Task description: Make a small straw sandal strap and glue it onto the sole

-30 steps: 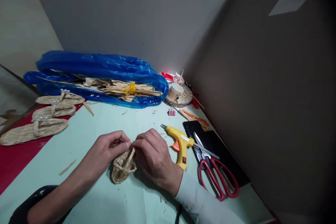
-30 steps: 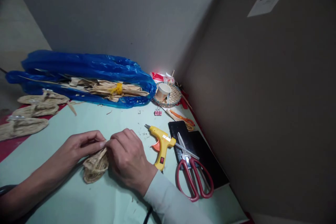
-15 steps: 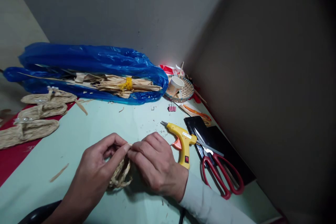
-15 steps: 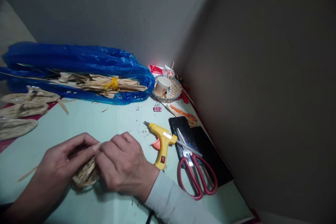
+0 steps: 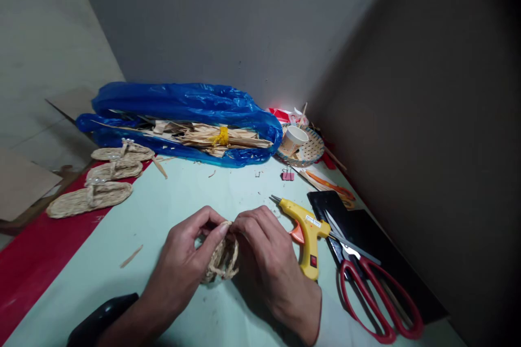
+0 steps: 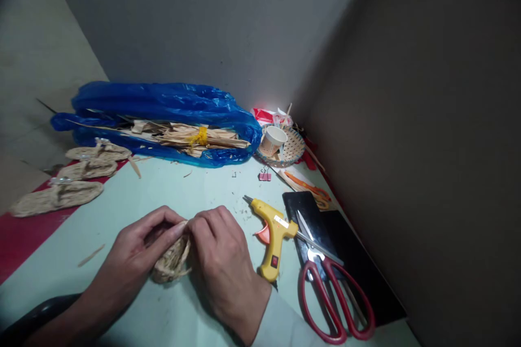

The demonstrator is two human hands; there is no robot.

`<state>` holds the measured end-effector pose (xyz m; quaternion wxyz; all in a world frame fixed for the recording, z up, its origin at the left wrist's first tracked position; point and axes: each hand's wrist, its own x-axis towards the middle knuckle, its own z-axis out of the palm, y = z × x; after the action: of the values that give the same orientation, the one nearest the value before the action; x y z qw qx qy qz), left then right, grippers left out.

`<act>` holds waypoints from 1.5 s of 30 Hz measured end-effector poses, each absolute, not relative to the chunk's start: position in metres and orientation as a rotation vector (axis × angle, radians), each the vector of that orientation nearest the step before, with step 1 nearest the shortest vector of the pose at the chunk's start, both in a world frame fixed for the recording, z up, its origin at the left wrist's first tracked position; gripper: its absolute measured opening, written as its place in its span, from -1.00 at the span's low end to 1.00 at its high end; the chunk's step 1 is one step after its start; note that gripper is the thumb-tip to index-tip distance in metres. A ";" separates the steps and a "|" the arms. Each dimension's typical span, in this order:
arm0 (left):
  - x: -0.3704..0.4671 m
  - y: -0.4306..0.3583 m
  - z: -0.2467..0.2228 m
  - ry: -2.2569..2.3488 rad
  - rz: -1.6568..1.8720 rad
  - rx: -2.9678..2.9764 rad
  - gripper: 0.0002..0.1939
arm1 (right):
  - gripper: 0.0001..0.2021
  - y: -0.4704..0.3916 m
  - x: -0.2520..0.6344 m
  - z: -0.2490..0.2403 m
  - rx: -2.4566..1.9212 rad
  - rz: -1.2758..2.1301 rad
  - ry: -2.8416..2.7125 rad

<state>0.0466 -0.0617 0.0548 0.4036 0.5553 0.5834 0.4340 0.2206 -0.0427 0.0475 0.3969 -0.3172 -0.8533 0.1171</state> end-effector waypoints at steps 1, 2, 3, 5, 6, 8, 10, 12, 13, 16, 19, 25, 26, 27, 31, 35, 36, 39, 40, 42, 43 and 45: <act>0.046 -0.062 0.055 1.474 1.099 1.404 -0.74 | -0.82 -0.043 0.220 0.047 -0.803 0.297 -2.159; 0.046 -0.062 0.056 1.474 1.104 1.406 -0.74 | -0.81 -0.043 0.219 0.047 -0.800 0.293 -2.157; 0.046 -0.062 0.056 1.476 1.110 1.409 -0.74 | -0.80 -0.043 0.218 0.047 -0.796 0.286 -2.153; 0.046 -0.061 0.056 1.490 1.130 1.410 -0.74 | -0.79 -0.043 0.217 0.047 -0.779 0.260 -2.141; 0.046 -0.060 0.056 1.498 1.137 1.409 -0.75 | -0.78 -0.043 0.216 0.046 -0.767 0.239 -2.135; 0.045 -0.060 0.055 1.512 1.138 1.405 -0.76 | -0.79 -0.042 0.214 0.045 -0.736 0.189 -2.129; 0.043 -0.062 0.054 1.518 1.123 1.401 -0.77 | -0.78 -0.042 0.213 0.042 -0.694 0.140 -2.129; 0.041 -0.065 0.052 1.523 1.101 1.391 -0.78 | -0.77 -0.042 0.212 0.039 -0.658 0.100 -2.127; 0.041 -0.066 0.051 1.528 1.095 1.381 -0.78 | -0.76 -0.042 0.211 0.039 -0.639 0.081 -2.127; 0.040 -0.069 0.049 1.545 1.080 1.324 -0.80 | -0.71 -0.040 0.211 0.037 -0.580 0.018 -2.133; 0.040 -0.070 0.047 1.546 1.083 1.261 -0.81 | -0.65 -0.038 0.211 0.037 -0.527 -0.058 -2.128; 0.037 -0.069 0.046 1.543 1.116 1.167 -0.79 | -0.57 -0.039 0.204 0.039 -0.439 -0.131 -2.092; 0.037 -0.069 0.047 1.550 1.131 1.153 -0.77 | -0.55 -0.039 0.202 0.040 -0.398 -0.130 -2.076; 0.036 -0.069 0.048 1.561 1.146 1.137 -0.77 | -0.53 -0.039 0.201 0.042 -0.345 -0.127 -2.047; 0.037 -0.066 0.052 1.568 1.197 1.112 -0.78 | -0.57 -0.038 0.207 0.054 -0.363 -0.148 -2.009; 0.040 -0.055 0.050 1.509 1.153 1.136 -0.76 | -0.68 -0.037 0.219 0.060 -0.489 -0.193 -2.066; 0.040 -0.051 0.048 1.508 1.136 1.139 -0.77 | -0.69 -0.036 0.221 0.060 -0.501 -0.173 -2.089; 0.037 -0.042 0.043 1.530 1.068 1.156 -0.77 | -0.69 -0.035 0.225 0.058 -0.591 -0.050 -2.164; 0.036 -0.040 0.042 1.550 1.047 1.170 -0.75 | -0.68 -0.034 0.226 0.057 -0.619 0.000 -2.178; 0.035 -0.040 0.043 1.617 1.033 1.211 -0.68 | -0.68 -0.033 0.228 0.056 -0.663 0.079 -2.179; 0.035 -0.041 0.045 1.660 1.043 1.240 -0.64 | -0.68 -0.033 0.229 0.055 -0.680 0.105 -2.177; 0.034 -0.047 0.049 1.728 1.076 1.311 -0.63 | -0.68 -0.033 0.230 0.055 -0.694 0.116 -2.174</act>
<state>0.0337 -0.0471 0.0489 0.3523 0.5067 0.6680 0.4158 0.2304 -0.0326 0.0551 0.4152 -0.2764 -0.8655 0.0460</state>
